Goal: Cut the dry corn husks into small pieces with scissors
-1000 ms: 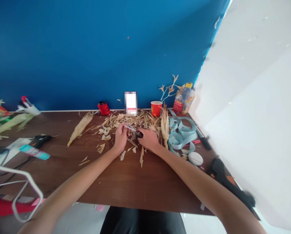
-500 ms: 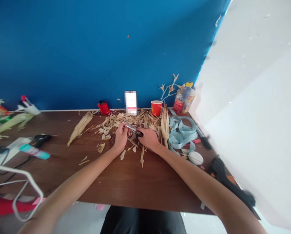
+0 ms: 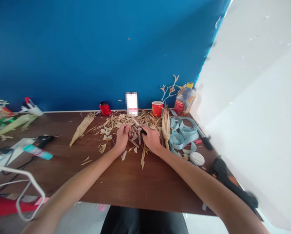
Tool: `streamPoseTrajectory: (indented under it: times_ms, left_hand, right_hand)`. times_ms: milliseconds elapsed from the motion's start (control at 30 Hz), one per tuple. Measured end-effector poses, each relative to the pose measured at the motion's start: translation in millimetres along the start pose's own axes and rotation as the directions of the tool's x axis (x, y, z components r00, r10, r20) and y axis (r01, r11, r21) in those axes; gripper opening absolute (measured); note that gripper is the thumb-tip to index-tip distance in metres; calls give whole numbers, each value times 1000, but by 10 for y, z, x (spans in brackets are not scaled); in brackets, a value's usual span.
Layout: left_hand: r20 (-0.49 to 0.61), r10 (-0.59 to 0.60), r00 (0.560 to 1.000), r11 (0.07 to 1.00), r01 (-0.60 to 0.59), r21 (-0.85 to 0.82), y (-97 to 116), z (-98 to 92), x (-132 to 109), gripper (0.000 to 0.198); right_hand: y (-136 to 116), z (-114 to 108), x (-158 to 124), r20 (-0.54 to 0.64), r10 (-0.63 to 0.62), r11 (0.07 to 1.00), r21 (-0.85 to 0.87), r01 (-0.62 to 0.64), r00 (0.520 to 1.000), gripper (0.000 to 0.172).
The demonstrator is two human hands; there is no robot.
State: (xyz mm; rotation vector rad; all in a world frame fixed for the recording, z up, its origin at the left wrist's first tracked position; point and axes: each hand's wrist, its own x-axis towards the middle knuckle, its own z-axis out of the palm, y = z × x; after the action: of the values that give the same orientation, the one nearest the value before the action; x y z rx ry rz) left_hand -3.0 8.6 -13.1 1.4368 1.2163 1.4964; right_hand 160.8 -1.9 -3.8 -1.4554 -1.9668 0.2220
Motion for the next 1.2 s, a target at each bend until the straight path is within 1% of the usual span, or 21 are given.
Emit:
streamPoseTrajectory:
  times_ms: [67,200,300,400,567,667,767,867,1033,1133,1200]
  left_hand:
    - [-15,-45,999,998,45,-39,-16,-2,8,22]
    - [-19,-100,995,991,98,-88,-53,-3,20,18]
    - [-25,-103,994,990,100,-95,-65,3,22,16]
    - [-16,-114,993,990,112,-82,-48,8,16,17]
    - [27,-85,996,996,84,5,7,6,-7,21]
    - [74,-66,995,997,62,55,16,6,-12,25]
    - [145,-61,988,996,50,77,9,9,-11,25]
    - [198,-81,977,994,65,83,0,15,-9,24]
    - [240,-103,965,992,81,96,-3,30,-14,22]
    - [316,-71,946,988,24,150,25,33,-29,17]
    - [377,-41,925,983,-30,181,50,34,-40,13]
  right_hand:
    - [12,13,-11,-52,17,999,51,-15,999,41]
    - [32,46,13,-73,34,998,64,-29,997,39]
    - [38,55,40,-78,33,997,65,-28,996,41]
    - [32,54,49,-76,-2,996,87,9,997,41]
    - [5,39,38,-64,-59,987,146,68,996,41]
    - [-6,23,35,-74,-84,978,183,96,994,45]
    - [-6,19,38,-76,-97,972,206,111,992,46]
    - [2,29,35,-94,-86,973,207,104,992,47]
    - [19,37,15,-170,-34,975,210,69,985,44]
    - [26,37,10,-201,-3,972,228,50,980,41]
    - [28,41,12,-206,-14,967,247,66,978,40]
